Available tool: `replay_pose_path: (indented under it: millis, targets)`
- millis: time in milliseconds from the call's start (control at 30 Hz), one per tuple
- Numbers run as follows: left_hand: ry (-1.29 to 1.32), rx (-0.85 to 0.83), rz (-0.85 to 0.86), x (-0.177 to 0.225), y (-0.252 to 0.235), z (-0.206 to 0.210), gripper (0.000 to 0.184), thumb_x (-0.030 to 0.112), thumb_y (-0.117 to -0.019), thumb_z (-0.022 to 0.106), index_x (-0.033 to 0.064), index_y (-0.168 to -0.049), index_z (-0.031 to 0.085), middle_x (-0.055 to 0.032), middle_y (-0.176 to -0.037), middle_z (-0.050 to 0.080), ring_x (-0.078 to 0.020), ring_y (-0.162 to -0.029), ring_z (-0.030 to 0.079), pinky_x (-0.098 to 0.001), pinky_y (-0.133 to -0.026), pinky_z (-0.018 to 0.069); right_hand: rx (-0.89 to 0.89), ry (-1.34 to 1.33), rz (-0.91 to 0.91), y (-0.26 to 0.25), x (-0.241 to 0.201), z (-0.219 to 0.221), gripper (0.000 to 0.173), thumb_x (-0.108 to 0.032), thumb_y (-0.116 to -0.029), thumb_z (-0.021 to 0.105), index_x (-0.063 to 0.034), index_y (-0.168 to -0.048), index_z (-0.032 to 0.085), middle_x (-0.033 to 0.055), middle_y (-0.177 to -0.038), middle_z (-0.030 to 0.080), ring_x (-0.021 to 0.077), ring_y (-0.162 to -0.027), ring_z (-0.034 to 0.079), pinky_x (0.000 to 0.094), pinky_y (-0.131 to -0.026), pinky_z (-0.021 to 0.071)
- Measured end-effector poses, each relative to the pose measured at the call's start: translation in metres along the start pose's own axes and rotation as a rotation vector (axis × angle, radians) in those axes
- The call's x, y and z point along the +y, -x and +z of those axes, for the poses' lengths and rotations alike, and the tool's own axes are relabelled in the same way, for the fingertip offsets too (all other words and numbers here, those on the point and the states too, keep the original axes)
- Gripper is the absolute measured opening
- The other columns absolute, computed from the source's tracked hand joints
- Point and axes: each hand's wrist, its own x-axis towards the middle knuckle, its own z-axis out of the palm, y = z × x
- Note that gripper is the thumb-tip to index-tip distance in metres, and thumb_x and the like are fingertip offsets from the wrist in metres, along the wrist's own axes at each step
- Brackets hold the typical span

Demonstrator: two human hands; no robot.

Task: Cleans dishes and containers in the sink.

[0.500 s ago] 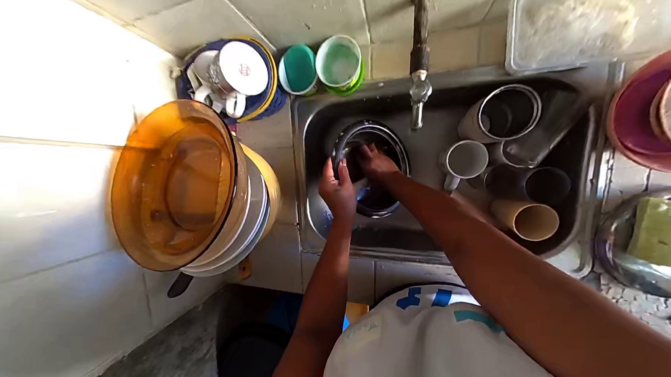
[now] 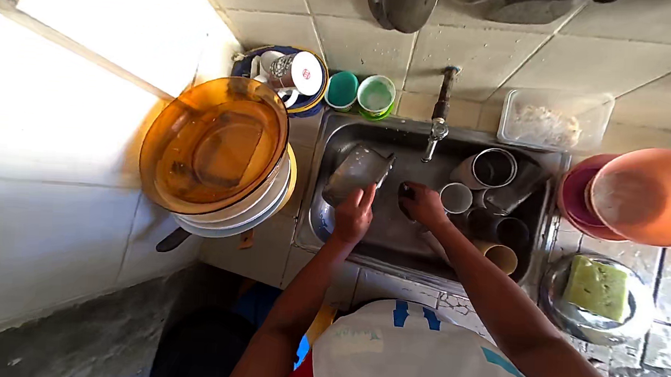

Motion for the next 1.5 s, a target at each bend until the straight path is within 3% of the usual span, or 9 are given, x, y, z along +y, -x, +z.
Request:
replay_pose_path:
  millis: [233, 333, 500, 567, 800, 1033, 1200, 1333, 1500]
  targets:
    - [0.083, 0.056, 0.386, -0.044, -0.006, -0.025, 0.023, 0.005, -0.0919, 0.068, 0.0068, -0.113, 0.078, -0.0102, -0.07, 0.057, -0.0214, -0.055, 0.057, -0.0309, -0.048, 0.0471, 0.071, -0.296, 0.258, -0.015, 0.032, 0.02, 0.052, -0.02, -0.0972, 0.069, -0.0017, -0.143, 0.053, 0.0264, -0.127, 0.066, 0.0409, -0.116, 0.065, 0.0603, -0.1, 0.0506]
    - [0.112, 0.024, 0.042, -0.042, 0.003, -0.028, 0.03, 0.001, -0.0882, 0.067, 0.0049, -0.116, 0.077, -0.0156, -0.079, 0.064, -0.0263, -0.061, 0.063, -0.0371, -0.052, 0.0534, 0.079, 0.064, 0.04, 0.011, -0.003, 0.005, 0.042, -0.009, -0.0957, 0.065, 0.0035, -0.135, 0.058, 0.03, -0.127, 0.063, 0.0487, -0.115, 0.063, 0.0672, -0.095, 0.0503]
    - [0.463, -0.037, -0.828, -0.025, 0.013, -0.035, 0.051, -0.005, -0.0876, 0.064, -0.0007, -0.138, 0.061, -0.0202, -0.123, 0.067, -0.0258, -0.111, 0.066, -0.0431, -0.097, 0.0537, 0.067, 0.341, -0.122, -0.006, -0.082, -0.027, 0.034, -0.009, -0.1003, 0.057, 0.0005, -0.133, 0.06, 0.029, -0.132, 0.059, 0.0479, -0.109, 0.066, 0.064, -0.088, 0.056]
    - [0.611, 0.026, -1.073, -0.021, 0.019, -0.026, 0.054, -0.008, -0.0854, 0.065, -0.0001, -0.139, 0.06, -0.0197, -0.123, 0.068, -0.0232, -0.106, 0.067, -0.0413, -0.091, 0.055, 0.145, 0.312, -0.204, -0.038, -0.125, -0.042, 0.036, -0.011, -0.1013, 0.055, 0.0, -0.135, 0.059, 0.0281, -0.135, 0.059, 0.0463, -0.114, 0.065, 0.062, -0.093, 0.0548]
    - [0.857, 0.053, -1.329, -0.012, 0.046, 0.004, 0.059, -0.016, -0.0796, 0.065, -0.0058, -0.137, 0.058, -0.0235, -0.134, 0.061, -0.0272, -0.118, 0.062, -0.0424, -0.098, 0.0539, 0.271, 0.028, -0.33, -0.128, -0.21, -0.056, 0.058, -0.028, -0.1046, 0.057, -0.0068, -0.156, 0.041, 0.0243, -0.147, 0.052, 0.0393, -0.123, 0.063, 0.0542, -0.102, 0.0532]
    - [0.817, -0.088, -1.275, -0.027, 0.051, 0.012, 0.054, -0.008, -0.0893, 0.064, -0.004, -0.142, 0.053, -0.0233, -0.138, 0.058, -0.0274, -0.123, 0.059, -0.0433, -0.103, 0.0509, 0.103, 0.228, -0.539, 0.0, -0.061, -0.02, 0.032, -0.021, -0.1055, 0.054, -0.0065, -0.129, 0.069, 0.0144, -0.122, 0.072, 0.0318, -0.112, 0.07, 0.0541, -0.097, 0.056]
    - [0.774, -0.121, -1.25, -0.043, 0.048, 0.028, 0.042, 0.022, -0.103, 0.063, 0.0006, -0.139, 0.057, -0.0186, -0.136, 0.061, -0.0254, -0.125, 0.059, -0.0444, -0.107, 0.0487, 0.266, 0.332, -0.068, 0.149, 0.061, -0.076, 0.03, -0.022, -0.1058, 0.054, -0.0091, -0.126, 0.072, 0.0159, -0.12, 0.073, 0.0358, -0.109, 0.071, 0.0608, -0.092, 0.0569]
    - [0.728, -0.142, -1.173, -0.047, 0.051, 0.044, 0.046, 0.038, -0.1083, 0.05, 0.0022, -0.137, 0.061, -0.0152, -0.137, 0.062, -0.021, -0.128, 0.058, -0.0419, -0.111, 0.0449, 0.388, 0.406, 0.483, 0.228, 0.113, -0.14, 0.049, -0.035, -0.0988, 0.067, -0.0007, -0.134, 0.063, 0.0371, -0.135, 0.055, 0.0611, -0.128, 0.048, 0.0798, -0.094, 0.041]
    - [0.823, 0.036, -1.153, -0.041, 0.045, 0.048, 0.038, 0.026, -0.1066, 0.056, -0.0022, -0.13, 0.065, -0.0157, -0.13, 0.066, -0.019, -0.122, 0.062, -0.0379, -0.108, 0.0483, 0.42, 0.351, 0.52, 0.244, 0.202, -0.128, 0.067, -0.028, -0.0876, 0.081, -0.0081, -0.146, 0.053, 0.0432, -0.144, 0.04, 0.0698, -0.127, 0.041, 0.0867, -0.09, 0.0378]
